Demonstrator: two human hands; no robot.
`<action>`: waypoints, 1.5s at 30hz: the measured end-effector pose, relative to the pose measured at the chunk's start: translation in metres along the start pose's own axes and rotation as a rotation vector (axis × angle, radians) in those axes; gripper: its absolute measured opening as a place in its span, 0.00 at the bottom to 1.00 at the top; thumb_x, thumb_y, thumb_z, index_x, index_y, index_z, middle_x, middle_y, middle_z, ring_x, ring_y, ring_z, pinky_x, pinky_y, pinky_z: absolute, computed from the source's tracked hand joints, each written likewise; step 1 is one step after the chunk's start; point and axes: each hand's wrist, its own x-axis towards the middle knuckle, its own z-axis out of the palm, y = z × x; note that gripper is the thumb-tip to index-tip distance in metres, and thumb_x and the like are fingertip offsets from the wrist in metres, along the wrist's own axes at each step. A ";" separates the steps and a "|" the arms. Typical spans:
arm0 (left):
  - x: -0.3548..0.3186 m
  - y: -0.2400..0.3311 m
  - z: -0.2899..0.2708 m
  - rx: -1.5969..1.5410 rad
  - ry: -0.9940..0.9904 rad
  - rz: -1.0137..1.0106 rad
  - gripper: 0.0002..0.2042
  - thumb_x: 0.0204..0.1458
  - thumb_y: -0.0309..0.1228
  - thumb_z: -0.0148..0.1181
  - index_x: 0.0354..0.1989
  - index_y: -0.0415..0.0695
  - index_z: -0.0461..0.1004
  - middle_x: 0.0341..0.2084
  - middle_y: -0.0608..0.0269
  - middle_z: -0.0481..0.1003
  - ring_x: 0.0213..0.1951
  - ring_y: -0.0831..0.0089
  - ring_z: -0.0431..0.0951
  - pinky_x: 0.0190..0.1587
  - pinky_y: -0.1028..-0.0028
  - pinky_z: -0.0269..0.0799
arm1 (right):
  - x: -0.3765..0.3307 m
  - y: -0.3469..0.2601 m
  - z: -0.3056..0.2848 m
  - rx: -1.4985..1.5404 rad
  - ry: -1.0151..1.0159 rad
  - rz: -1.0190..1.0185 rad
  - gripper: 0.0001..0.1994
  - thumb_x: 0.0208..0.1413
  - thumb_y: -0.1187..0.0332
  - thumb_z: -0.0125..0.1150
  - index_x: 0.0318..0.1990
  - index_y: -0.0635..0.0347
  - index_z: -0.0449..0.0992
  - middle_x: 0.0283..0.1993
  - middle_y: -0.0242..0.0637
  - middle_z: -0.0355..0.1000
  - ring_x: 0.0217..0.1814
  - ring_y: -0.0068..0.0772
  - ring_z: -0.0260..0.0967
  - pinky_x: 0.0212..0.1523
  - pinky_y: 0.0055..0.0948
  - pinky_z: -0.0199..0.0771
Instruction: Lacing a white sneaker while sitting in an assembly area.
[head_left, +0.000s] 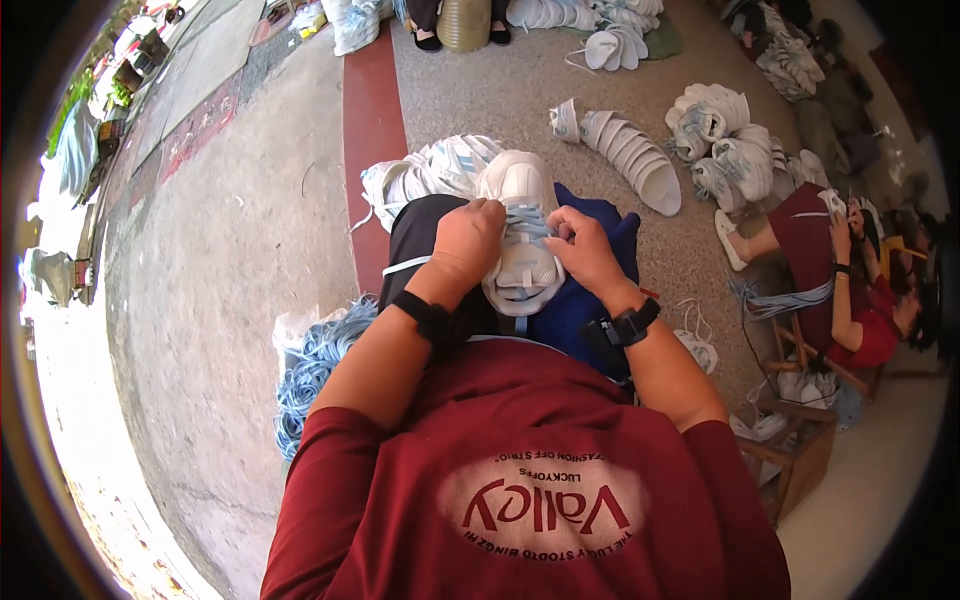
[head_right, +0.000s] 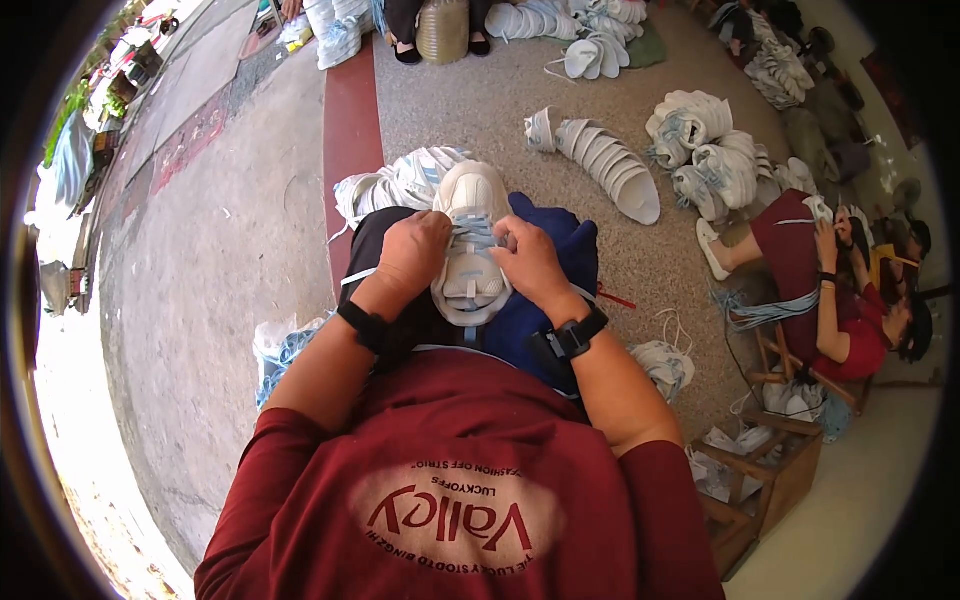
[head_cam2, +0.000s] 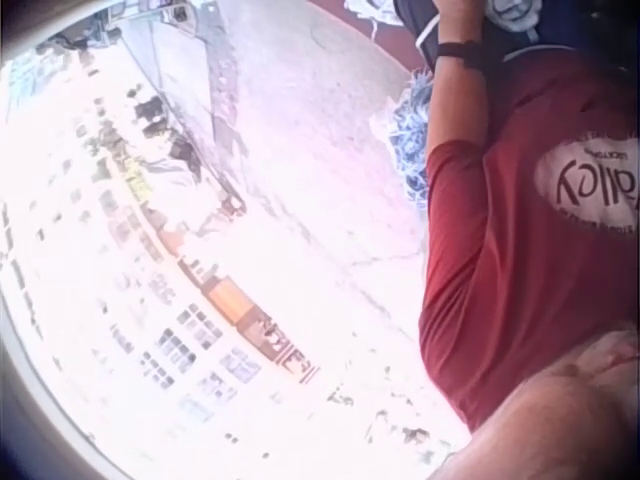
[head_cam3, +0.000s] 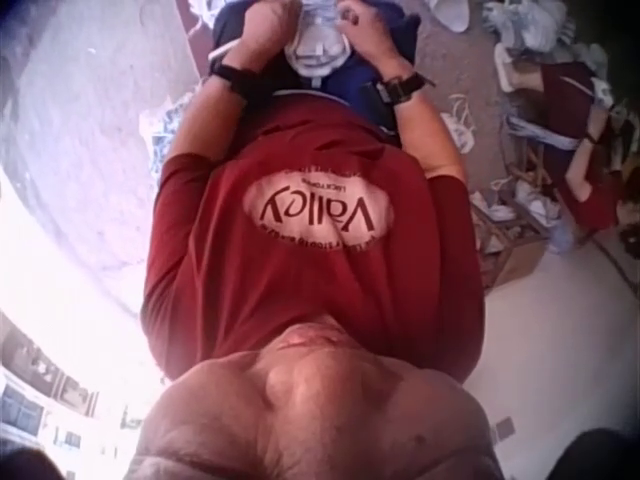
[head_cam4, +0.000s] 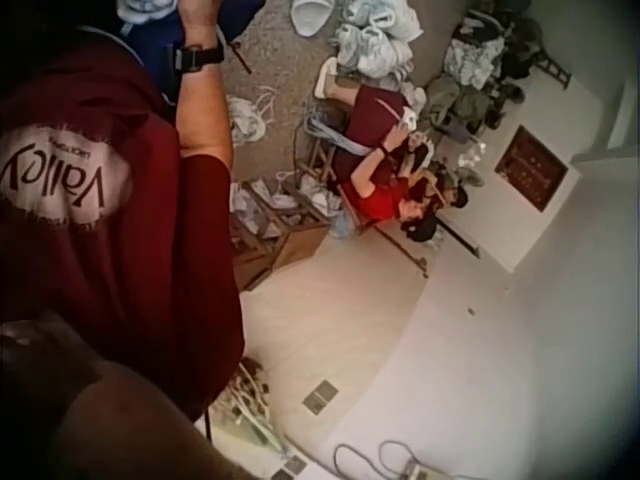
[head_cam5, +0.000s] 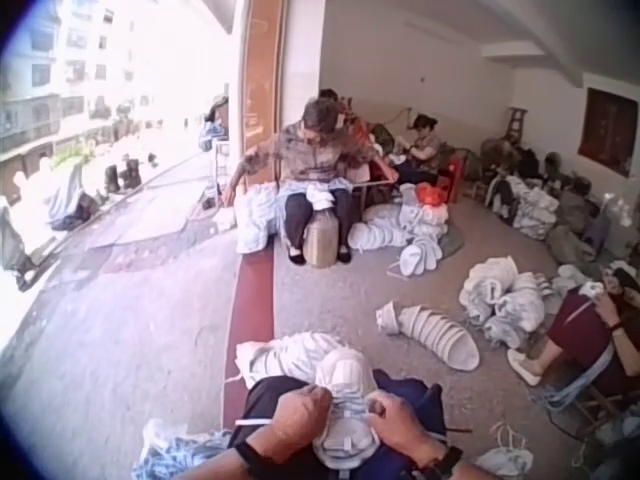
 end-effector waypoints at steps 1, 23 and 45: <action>0.002 0.004 0.000 -0.005 -0.004 -0.001 0.03 0.46 0.27 0.53 0.25 0.41 0.70 0.23 0.57 0.72 0.28 0.57 0.73 0.32 0.65 0.70 | 0.000 0.002 -0.002 0.051 -0.008 0.030 0.11 0.40 0.74 0.63 0.32 0.61 0.70 0.19 0.35 0.63 0.21 0.30 0.62 0.24 0.29 0.61; -0.013 0.036 -0.043 -0.163 -0.191 -0.377 0.12 0.50 0.36 0.56 0.29 0.37 0.74 0.22 0.50 0.75 0.27 0.51 0.75 0.31 0.62 0.69 | -0.020 -0.010 -0.019 0.755 0.191 0.433 0.06 0.42 0.81 0.58 0.28 0.61 0.70 0.21 0.26 0.65 0.15 0.14 0.56 0.17 0.15 0.54; -0.020 0.031 -0.055 -0.234 -0.152 -0.108 0.17 0.47 0.33 0.60 0.46 0.46 0.71 0.27 0.57 0.73 0.30 0.60 0.74 0.33 0.66 0.70 | -0.026 -0.016 -0.020 -0.175 -0.038 -0.168 0.24 0.42 0.68 0.64 0.51 0.61 0.69 0.37 0.45 0.65 0.38 0.44 0.67 0.41 0.35 0.68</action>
